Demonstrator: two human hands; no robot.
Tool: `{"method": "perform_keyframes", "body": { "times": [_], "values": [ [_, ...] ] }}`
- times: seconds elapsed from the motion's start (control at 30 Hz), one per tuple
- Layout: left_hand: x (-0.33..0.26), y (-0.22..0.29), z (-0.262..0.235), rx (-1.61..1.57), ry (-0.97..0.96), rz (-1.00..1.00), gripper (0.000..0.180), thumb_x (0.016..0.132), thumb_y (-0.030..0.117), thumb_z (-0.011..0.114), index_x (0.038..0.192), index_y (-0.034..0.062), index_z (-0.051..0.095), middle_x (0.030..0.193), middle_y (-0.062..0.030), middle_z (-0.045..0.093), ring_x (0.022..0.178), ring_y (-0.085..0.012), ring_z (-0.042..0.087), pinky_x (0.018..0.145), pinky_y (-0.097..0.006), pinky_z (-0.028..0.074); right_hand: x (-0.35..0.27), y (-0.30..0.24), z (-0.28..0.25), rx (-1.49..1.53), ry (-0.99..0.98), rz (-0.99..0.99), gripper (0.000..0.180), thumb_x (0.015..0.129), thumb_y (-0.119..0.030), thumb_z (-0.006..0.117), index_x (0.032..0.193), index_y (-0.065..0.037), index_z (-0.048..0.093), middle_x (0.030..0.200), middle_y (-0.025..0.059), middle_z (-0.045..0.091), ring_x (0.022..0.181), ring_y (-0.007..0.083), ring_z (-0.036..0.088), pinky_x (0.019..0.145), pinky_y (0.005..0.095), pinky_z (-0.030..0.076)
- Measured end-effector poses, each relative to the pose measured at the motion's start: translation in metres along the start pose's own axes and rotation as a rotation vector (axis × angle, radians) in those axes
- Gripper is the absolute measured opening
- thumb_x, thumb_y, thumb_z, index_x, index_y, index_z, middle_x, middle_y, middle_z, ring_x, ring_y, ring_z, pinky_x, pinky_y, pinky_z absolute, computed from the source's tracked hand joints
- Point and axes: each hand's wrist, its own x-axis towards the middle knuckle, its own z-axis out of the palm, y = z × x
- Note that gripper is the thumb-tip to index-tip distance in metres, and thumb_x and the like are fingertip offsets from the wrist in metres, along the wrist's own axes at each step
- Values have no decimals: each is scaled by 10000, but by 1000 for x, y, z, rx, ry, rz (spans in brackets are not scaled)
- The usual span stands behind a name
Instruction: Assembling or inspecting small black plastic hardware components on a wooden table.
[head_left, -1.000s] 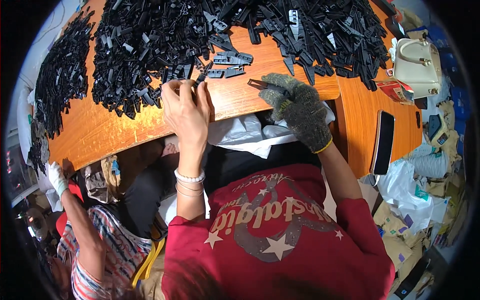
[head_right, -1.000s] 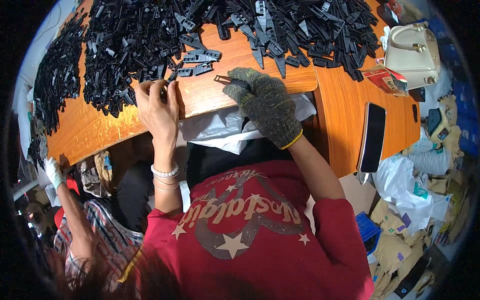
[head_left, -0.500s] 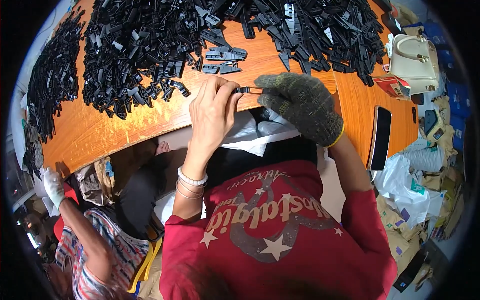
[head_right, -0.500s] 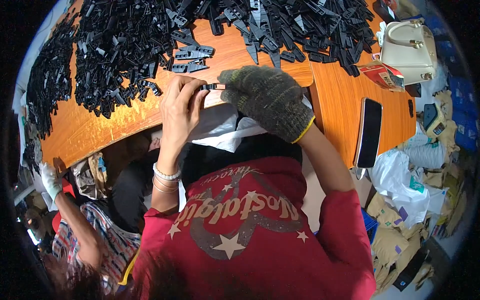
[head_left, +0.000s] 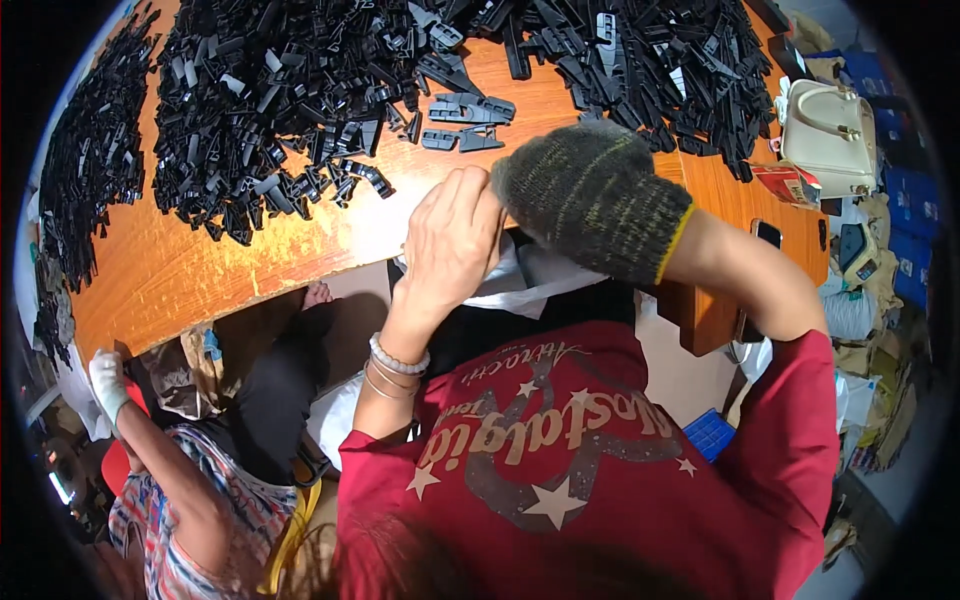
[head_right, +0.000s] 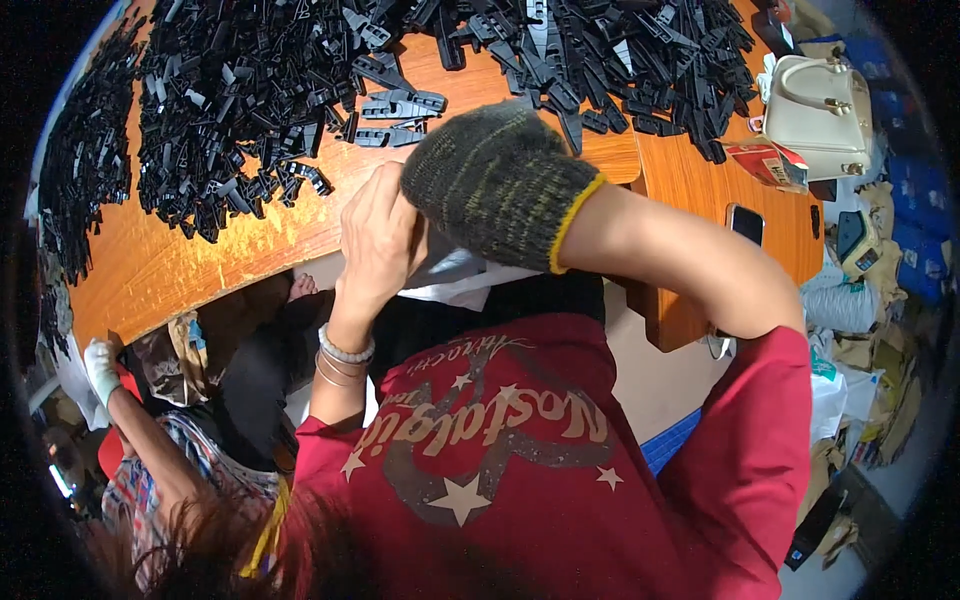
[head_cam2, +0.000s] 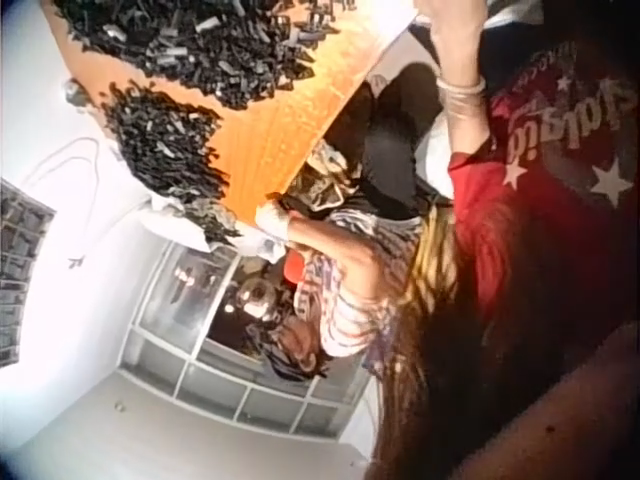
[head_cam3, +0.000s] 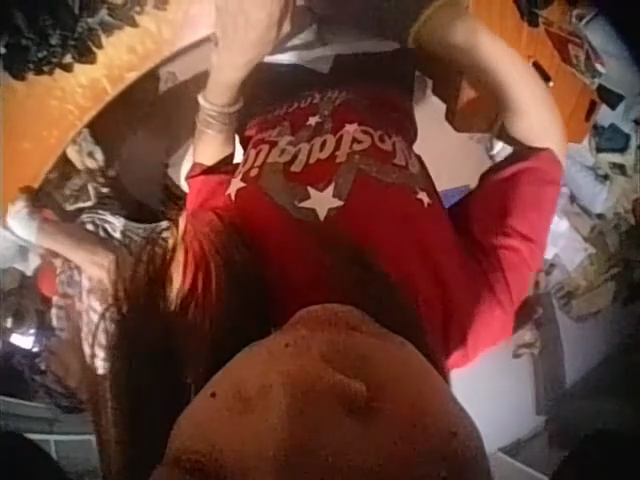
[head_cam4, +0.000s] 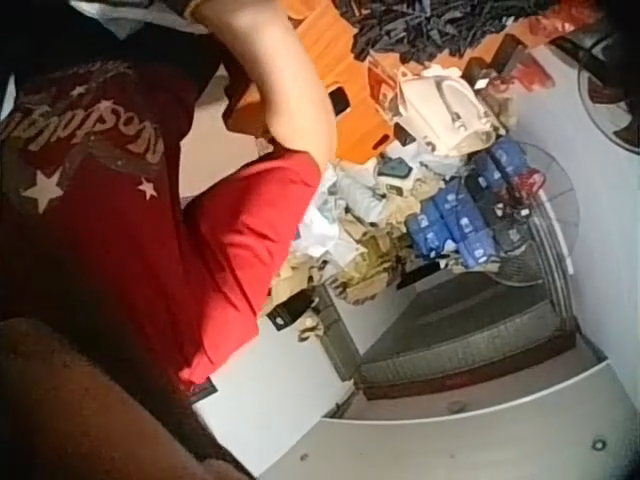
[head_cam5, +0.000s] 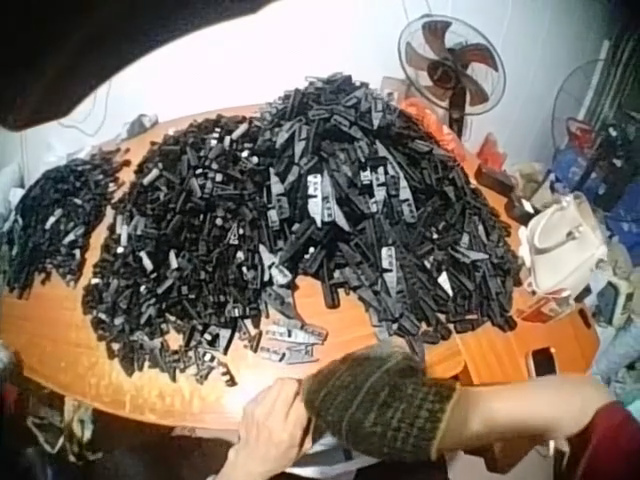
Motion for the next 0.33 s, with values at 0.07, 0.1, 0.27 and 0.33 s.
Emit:
{"method": "perform_keyframes", "body": {
  "times": [0.07, 0.1, 0.27, 0.33],
  "values": [
    [-4, -1, 1, 15, -5, -2, 162, 722, 21, 620, 868, -15, 560, 831, -118, 481, 749, -274, 540, 643, -371, 460, 18, 22, -14, 1129, -102, 228, 358, 826, -130, 600, 1170, -35, 619, 1156, 108, 644, 1074, 268, 612, 998, 388, 450],
    [-1, -1, 4, 4, -7, 4, 162, 722, 21, 620, 868, -15, 560, 831, -118, 481, 749, -274, 540, 643, -371, 460, 8, 3, 4, 825, 70, 199, 316, 814, -134, 603, 1111, -33, 635, 1090, 128, 652, 1023, 275, 630, 906, 399, 492],
    [-4, -1, 4, -34, -19, -44, 266, 678, 39, 632, 934, -3, 571, 856, -117, 497, 777, -277, 551, 679, -375, 462, 14, 4, 4, 933, -312, 195, 260, 806, -153, 616, 1044, -65, 671, 1041, 124, 668, 990, 249, 645, 834, 357, 522],
    [-2, 1, 3, -28, -12, -57, 282, 667, 44, 639, 940, 6, 574, 865, -116, 501, 790, -276, 555, 686, -376, 465, 16, 2, -2, 988, -496, 359, 307, 792, -168, 648, 1089, -93, 678, 1074, 114, 678, 1002, 232, 653, 882, 344, 522]
  ]
}}
